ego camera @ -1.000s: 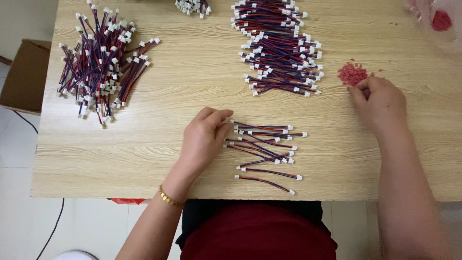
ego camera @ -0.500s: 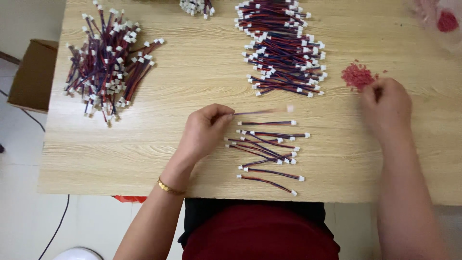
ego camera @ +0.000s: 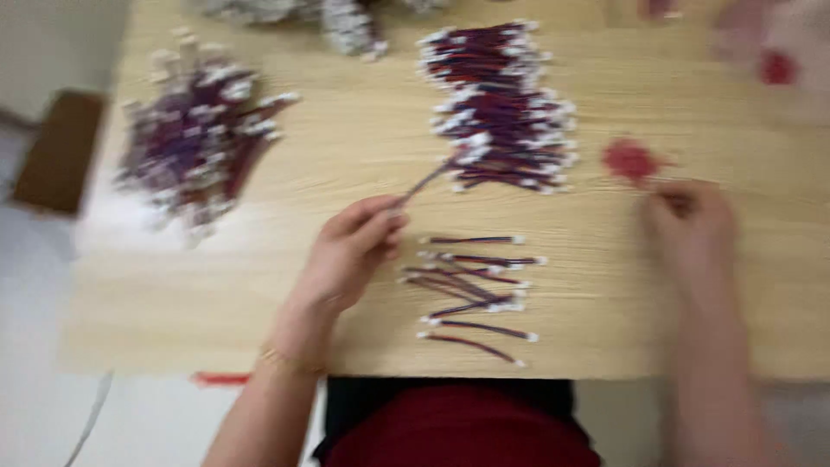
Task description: Stacking small wire assemblies with white connectors on a wooden workbench
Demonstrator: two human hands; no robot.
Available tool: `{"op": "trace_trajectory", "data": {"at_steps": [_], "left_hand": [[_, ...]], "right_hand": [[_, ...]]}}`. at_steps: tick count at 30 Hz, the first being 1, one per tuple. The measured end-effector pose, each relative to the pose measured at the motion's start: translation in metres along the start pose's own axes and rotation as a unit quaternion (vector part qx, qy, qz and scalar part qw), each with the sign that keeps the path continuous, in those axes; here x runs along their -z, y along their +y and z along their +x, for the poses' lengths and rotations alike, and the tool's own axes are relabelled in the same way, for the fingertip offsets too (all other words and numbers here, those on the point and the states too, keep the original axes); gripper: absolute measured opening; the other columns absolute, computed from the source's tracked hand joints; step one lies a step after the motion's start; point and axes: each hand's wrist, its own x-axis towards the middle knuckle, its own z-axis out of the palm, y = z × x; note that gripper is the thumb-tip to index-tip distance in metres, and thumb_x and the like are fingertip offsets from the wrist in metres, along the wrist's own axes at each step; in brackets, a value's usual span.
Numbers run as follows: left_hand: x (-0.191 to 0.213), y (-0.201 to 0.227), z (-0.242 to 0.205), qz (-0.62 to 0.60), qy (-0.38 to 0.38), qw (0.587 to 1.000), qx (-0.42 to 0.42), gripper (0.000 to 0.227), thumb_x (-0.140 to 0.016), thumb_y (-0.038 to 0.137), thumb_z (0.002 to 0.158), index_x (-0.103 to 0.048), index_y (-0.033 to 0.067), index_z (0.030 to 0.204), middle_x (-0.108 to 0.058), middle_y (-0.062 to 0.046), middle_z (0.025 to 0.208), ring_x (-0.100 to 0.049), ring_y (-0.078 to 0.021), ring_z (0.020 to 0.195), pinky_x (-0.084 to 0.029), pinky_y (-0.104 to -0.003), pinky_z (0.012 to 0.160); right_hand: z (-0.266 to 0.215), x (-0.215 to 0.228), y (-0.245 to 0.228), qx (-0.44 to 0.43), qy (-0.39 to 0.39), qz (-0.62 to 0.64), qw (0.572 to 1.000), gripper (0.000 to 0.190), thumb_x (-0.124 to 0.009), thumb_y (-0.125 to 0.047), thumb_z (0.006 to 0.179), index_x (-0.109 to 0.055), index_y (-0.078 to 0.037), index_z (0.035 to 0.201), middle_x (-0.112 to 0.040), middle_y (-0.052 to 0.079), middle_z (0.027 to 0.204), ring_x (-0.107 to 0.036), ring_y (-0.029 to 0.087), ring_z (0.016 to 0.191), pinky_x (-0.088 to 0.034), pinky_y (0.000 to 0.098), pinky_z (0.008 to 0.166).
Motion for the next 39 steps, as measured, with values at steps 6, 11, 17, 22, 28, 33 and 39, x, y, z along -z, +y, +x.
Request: {"op": "trace_trajectory", "data": {"at_steps": [6, 11, 17, 22, 28, 33, 39], "left_hand": [[-0.006, -0.018, 0.002, 0.0, 0.006, 0.999, -0.035, 0.023, -0.057, 0.006, 0.094, -0.061, 0.0008, 0.116, -0.062, -0.014, 0.091, -0.058, -0.0176, 0.074, -0.05, -0.024, 0.065], [-0.006, -0.025, 0.001, -0.02, -0.007, 0.999, -0.04, 0.021, -0.057, 0.003, 0.093, -0.063, -0.0001, 0.113, -0.064, -0.017, 0.091, -0.058, -0.0199, 0.077, -0.049, -0.025, 0.067], [-0.005, -0.033, 0.003, -0.034, -0.012, 0.999, -0.033, 0.022, -0.057, 0.003, 0.093, -0.063, -0.0009, 0.113, -0.065, -0.018, 0.092, -0.059, -0.0193, 0.077, -0.05, -0.024, 0.07], [-0.008, -0.029, 0.0, -0.027, -0.018, 0.999, -0.021, 0.021, -0.057, 0.003, 0.093, -0.064, 0.0001, 0.112, -0.064, -0.017, 0.091, -0.058, -0.0199, 0.076, -0.049, -0.026, 0.071], [-0.006, -0.039, 0.003, -0.017, -0.005, 1.0, -0.023, 0.022, -0.058, 0.006, 0.092, -0.064, -0.0001, 0.113, -0.067, -0.017, 0.093, -0.058, -0.0191, 0.07, -0.048, -0.025, 0.065], [-0.014, -0.041, 0.002, 0.019, 0.01, 0.996, -0.087, 0.021, -0.056, 0.004, 0.094, -0.063, -0.0023, 0.112, -0.066, -0.014, 0.087, -0.066, -0.0172, 0.071, -0.056, -0.026, 0.063], [-0.027, -0.042, 0.003, 0.067, 0.022, 0.987, -0.143, 0.019, -0.059, 0.005, 0.093, -0.066, -0.0021, 0.11, -0.067, -0.011, 0.087, -0.063, -0.0127, 0.074, -0.057, -0.024, 0.066]], "right_hand": [[0.007, 0.021, -0.003, -0.101, 0.001, 0.005, 0.995, 0.019, -0.064, -0.012, 0.085, -0.068, -0.007, 0.103, -0.069, 0.01, 0.09, -0.066, 0.019, 0.079, -0.05, 0.0318, 0.072], [0.012, 0.012, -0.008, -0.061, -0.013, -0.023, 0.998, 0.008, -0.068, -0.017, 0.081, -0.07, -0.015, 0.088, -0.073, 0.0, 0.084, -0.065, 0.011, 0.076, -0.048, 0.0254, 0.073], [0.016, -0.001, -0.037, 0.031, -0.049, -0.102, 0.993, 0.01, -0.068, -0.025, 0.086, -0.07, -0.016, 0.093, -0.071, 0.001, 0.089, -0.064, 0.02, 0.079, -0.044, 0.0361, 0.067], [0.018, -0.001, -0.083, -0.102, -0.128, -0.201, 0.966, 0.027, -0.059, -0.039, 0.096, -0.069, -0.013, 0.097, -0.065, 0.002, 0.095, -0.061, 0.017, 0.079, -0.052, 0.0325, 0.065], [0.034, -0.032, -0.024, 0.003, -0.045, -0.292, 0.955, 0.027, -0.058, -0.041, 0.091, -0.07, -0.017, 0.086, -0.07, 0.011, 0.09, -0.066, 0.036, 0.083, -0.049, 0.0512, 0.068], [-0.003, -0.005, -0.059, 0.028, -0.045, -0.074, 0.996, 0.017, -0.059, -0.018, 0.094, -0.068, -0.003, 0.094, -0.063, 0.02, 0.077, -0.065, 0.036, 0.078, -0.05, 0.0452, 0.069], [-0.057, 0.008, -0.106, 0.014, -0.091, 0.295, 0.951, 0.009, -0.054, 0.004, 0.096, -0.048, 0.002, 0.101, -0.061, 0.017, 0.078, -0.061, 0.02, 0.063, -0.054, 0.0303, 0.056]]}}
